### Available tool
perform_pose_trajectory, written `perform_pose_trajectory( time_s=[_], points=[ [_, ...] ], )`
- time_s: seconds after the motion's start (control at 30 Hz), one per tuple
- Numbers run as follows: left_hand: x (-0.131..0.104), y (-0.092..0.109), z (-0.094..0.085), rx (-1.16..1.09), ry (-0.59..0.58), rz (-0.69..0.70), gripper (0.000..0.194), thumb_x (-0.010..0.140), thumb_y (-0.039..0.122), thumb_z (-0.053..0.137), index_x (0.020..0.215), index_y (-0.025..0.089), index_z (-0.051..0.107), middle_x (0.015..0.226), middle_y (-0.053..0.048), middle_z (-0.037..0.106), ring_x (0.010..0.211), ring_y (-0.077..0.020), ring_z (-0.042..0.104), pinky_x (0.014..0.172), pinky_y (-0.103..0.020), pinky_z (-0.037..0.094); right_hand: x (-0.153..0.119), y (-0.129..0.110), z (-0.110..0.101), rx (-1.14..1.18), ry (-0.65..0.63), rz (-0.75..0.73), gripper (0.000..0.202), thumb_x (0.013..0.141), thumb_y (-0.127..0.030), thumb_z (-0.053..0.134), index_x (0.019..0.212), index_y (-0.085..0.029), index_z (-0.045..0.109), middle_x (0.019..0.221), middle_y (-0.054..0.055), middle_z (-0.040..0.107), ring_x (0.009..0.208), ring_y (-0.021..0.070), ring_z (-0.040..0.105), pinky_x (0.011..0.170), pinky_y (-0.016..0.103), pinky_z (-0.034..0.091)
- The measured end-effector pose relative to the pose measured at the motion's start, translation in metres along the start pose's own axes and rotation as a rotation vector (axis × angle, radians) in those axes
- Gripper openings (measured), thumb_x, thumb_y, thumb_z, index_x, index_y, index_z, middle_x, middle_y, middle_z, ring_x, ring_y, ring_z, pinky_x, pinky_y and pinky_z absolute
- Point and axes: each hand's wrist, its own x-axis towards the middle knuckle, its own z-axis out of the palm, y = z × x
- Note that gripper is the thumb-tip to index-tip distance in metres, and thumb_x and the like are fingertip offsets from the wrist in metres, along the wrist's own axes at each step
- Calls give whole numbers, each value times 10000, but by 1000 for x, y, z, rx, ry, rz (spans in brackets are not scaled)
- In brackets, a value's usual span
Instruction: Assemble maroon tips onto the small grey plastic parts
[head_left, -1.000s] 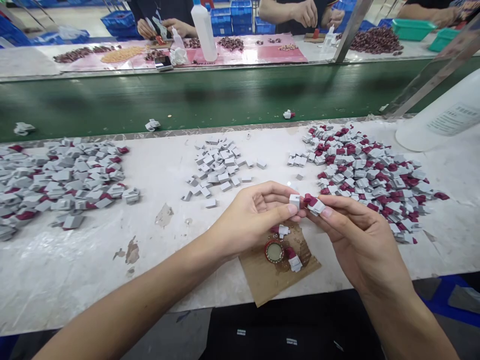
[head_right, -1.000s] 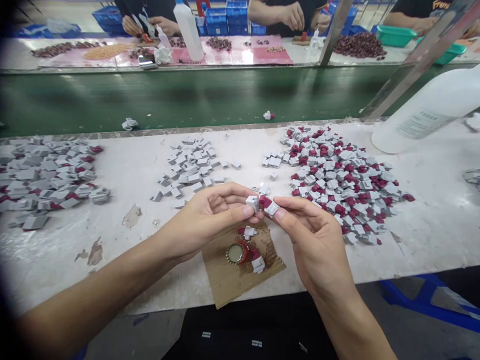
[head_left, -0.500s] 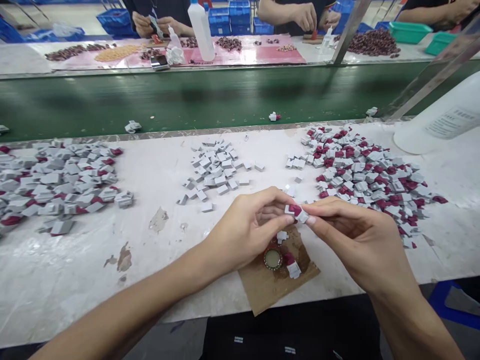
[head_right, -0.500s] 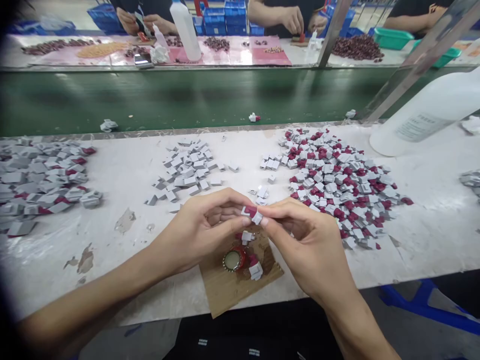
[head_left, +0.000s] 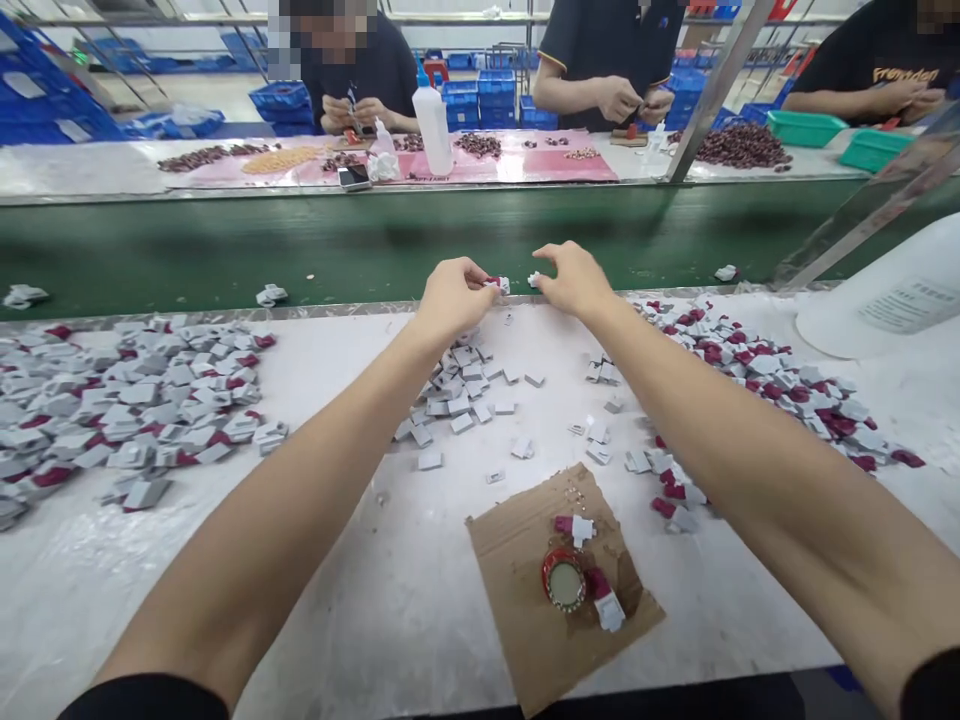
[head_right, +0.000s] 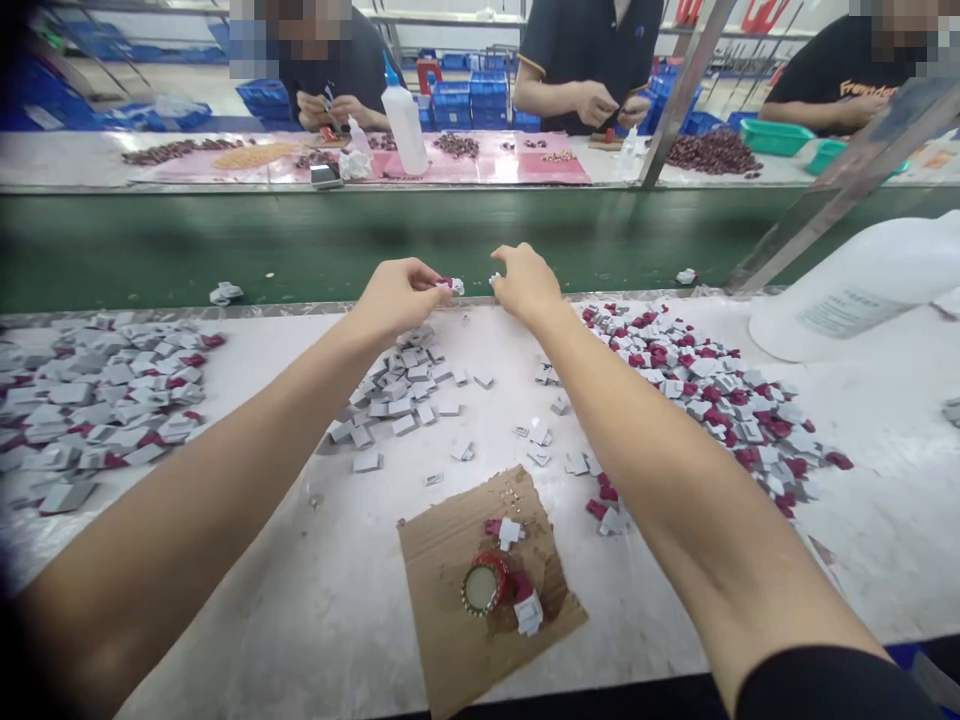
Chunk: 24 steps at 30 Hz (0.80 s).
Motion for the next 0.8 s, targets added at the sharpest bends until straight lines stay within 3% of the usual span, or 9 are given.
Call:
perform_pose_trajectory(
  time_s=[0.13, 0.2, 0.3, 0.37, 0.43, 0.53, 0.6, 0.7, 0.8],
  points=[
    [47, -16, 16, 26, 25, -66, 285, 791, 148, 859, 765, 240, 590, 796, -73, 655, 898, -299, 665, 904, -526, 550, 39, 3, 24, 66, -47, 35, 263, 1045, -318, 814, 1267, -184, 771, 1408, 106, 754, 1310, 307, 718, 1141, 576, 576],
    [58, -17, 23, 38, 14, -91, 280, 807, 155, 857, 761, 236, 593, 774, -74, 649, 898, -313, 670, 908, -538, 545, 40, 4, 19, 144, -27, 56, 201, 1016, -264, 837, 1175, -153, 786, 1297, 128, 794, 1237, 307, 753, 1107, 557, 606],
    [56, -8, 28, 47, 5, -85, 229, 814, 126, 841, 833, 214, 630, 883, -121, 710, 1032, -369, 687, 970, -575, 532, 21, 7, -5, 323, 0, 55, 172, 948, -196, 866, 1091, -132, 795, 1113, 164, 836, 1094, 313, 804, 1027, 536, 662],
    [40, 6, 26, 42, 13, -32, 244, 813, 81, 818, 972, 194, 671, 1111, -170, 749, 1203, -391, 661, 1050, -573, 507, -5, 10, -28, 446, -4, 32, 206, 956, -280, 864, 1112, -159, 803, 1091, 149, 849, 1054, 296, 821, 977, 505, 693],
    [12, 25, 22, -11, -26, 89, 320, 863, 69, 768, 1147, 196, 690, 1305, -163, 738, 1289, -345, 647, 1082, -495, 514, -38, 12, -50, 565, -9, 14, 269, 950, -400, 874, 1121, -200, 821, 1123, 116, 856, 1076, 271, 820, 983, 472, 697],
    [-39, 54, 16, -249, -209, 429, 267, 993, 121, 652, 1243, 204, 694, 1243, -93, 785, 1193, -242, 724, 1002, -360, 570, -89, 9, -69, 835, -9, 70, 354, 842, -504, 969, 1062, -256, 847, 1054, 57, 850, 1006, 229, 806, 993, 425, 683],
    [-70, 67, 14, -342, -249, 552, 193, 1020, 174, 684, 1210, 203, 710, 1187, -65, 795, 1118, -219, 743, 967, -338, 585, -120, 5, -74, 983, -27, 144, 363, 796, -516, 1007, 1011, -269, 850, 984, 39, 833, 938, 210, 788, 959, 396, 685],
    [-104, 76, 13, -420, -262, 558, 97, 1056, 177, 691, 1138, 198, 739, 1092, -41, 806, 1012, -193, 755, 936, -334, 600, -160, 2, -73, 1052, -51, 205, 316, 843, -509, 977, 1003, -270, 846, 953, 32, 810, 868, 193, 767, 855, 359, 691],
    [-133, 72, 11, -455, -347, 442, 98, 1071, 176, 699, 1136, 198, 769, 1094, -37, 826, 1013, -188, 770, 961, -341, 604, -199, 3, -74, 932, 22, 112, 269, 887, -406, 958, 1109, -297, 854, 1069, 37, 824, 915, 204, 784, 802, 345, 686]
  ],
)
